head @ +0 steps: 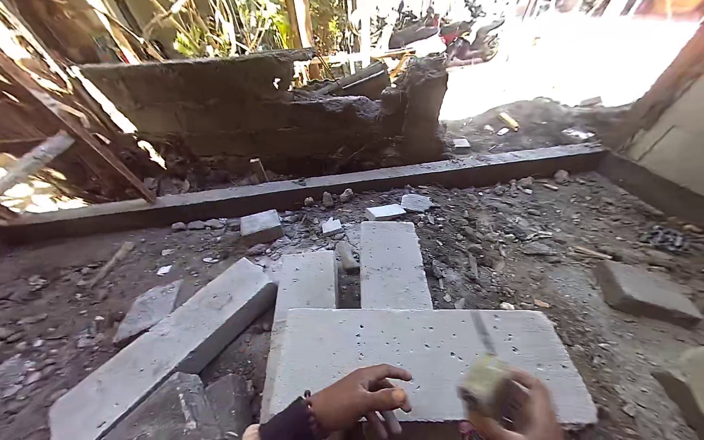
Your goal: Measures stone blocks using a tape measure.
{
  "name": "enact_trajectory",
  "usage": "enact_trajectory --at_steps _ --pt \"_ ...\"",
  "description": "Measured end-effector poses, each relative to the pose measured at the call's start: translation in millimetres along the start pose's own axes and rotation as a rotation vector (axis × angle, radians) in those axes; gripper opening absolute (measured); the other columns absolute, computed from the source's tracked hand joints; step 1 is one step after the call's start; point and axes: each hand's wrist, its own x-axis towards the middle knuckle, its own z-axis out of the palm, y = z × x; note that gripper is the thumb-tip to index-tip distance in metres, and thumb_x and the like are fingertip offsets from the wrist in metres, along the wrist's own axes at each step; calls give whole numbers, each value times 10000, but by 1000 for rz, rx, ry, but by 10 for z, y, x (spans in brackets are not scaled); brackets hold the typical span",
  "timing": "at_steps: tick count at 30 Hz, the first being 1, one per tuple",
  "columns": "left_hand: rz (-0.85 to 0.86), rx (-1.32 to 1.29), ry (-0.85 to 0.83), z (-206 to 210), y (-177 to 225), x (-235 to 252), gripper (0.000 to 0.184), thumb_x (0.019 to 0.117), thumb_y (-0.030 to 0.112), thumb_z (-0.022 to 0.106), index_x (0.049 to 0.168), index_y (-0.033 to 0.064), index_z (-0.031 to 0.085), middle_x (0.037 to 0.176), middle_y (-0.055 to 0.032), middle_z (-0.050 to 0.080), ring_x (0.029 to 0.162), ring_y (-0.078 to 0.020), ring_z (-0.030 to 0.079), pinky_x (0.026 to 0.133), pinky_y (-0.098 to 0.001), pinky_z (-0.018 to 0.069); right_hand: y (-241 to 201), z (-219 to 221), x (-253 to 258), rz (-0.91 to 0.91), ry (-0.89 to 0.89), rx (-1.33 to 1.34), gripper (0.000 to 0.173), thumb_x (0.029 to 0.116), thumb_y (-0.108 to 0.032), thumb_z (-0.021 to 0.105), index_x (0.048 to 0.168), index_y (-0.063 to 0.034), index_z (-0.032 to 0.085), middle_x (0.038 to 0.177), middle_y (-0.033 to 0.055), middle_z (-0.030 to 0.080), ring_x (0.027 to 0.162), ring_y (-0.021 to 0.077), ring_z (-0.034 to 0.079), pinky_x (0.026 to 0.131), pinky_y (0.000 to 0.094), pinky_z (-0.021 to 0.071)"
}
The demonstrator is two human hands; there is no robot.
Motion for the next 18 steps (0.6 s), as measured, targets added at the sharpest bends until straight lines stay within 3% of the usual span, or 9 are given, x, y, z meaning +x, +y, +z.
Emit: enact_trajectory --at_steps 3,6,7,9,12,14,15,16,18 --pt "69 -106 110 197 -22 69 707 958 467 677 1487 69 427 1155 -136 711 882 -258 735 740 -430 632 -3 736 199 -139 -13 -138 1027 596 -192 992 1404 2 387 1207 143 677 1026 228 728 827 413 665" --pt "191 -121 321 146 -188 27 610 934 326 753 1396 22 497 1107 -122 722 883 -232 744 752 -408 654 96 1074 259 -210 -70 -68 1012 583 -127 988 1378 -12 371 1222 146 636 988 248 731 750 416 684" --pt "224 -124 354 95 -264 -4 565 928 265 757 1382 26 518 1117 -121 721 887 -234 745 753 -412 655 71 1081 248 -192 -143 -7 983 607 -95 979 1366 -22 358 1237 157 612 985 285 730 736 452 690" --pt "288 -150 353 -5 -374 -106 523 910 135 750 1379 35 542 1179 -128 708 934 -248 740 788 -425 653 0 993 245 -88 -365 179 876 741 -117 906 1380 -54 311 1320 175 581 1056 367 706 798 544 659" --pt "433 -37 319 -99 -524 -232 508 862 42 777 1351 84 644 1316 -105 640 1113 -238 689 879 -431 644 21 870 282 182 -528 450 805 897 -479 708 1478 -101 298 1418 195 574 1197 423 633 890 617 577" --pt "601 129 297 -123 -554 -251 390 868 34 761 1251 95 723 1366 -137 600 1210 -252 641 925 -422 629 -12 883 263 295 -592 369 923 940 -757 432 1549 -72 327 1378 175 625 1200 332 648 953 541 564" --pt "676 240 286 -130 -543 -245 304 890 47 749 1188 105 757 1382 -155 600 1230 -253 628 973 -407 601 -22 904 228 326 -640 309 983 915 -828 369 1539 -68 379 1346 143 652 1193 280 655 985 504 559" --pt "733 349 273 -130 -529 -235 261 900 33 732 1142 120 779 1394 -176 595 1228 -263 629 1011 -414 574 6 923 183 352 -665 290 922 916 -811 415 1471 -77 478 1277 105 688 1154 231 670 987 468 563" --pt "766 544 284 -111 -535 -226 326 892 -15 706 1138 182 791 1433 -197 566 1143 -268 672 966 -428 592 109 935 99 419 -647 324 558 977 -569 602 1247 -81 629 1076 77 739 969 193 716 843 426 611"
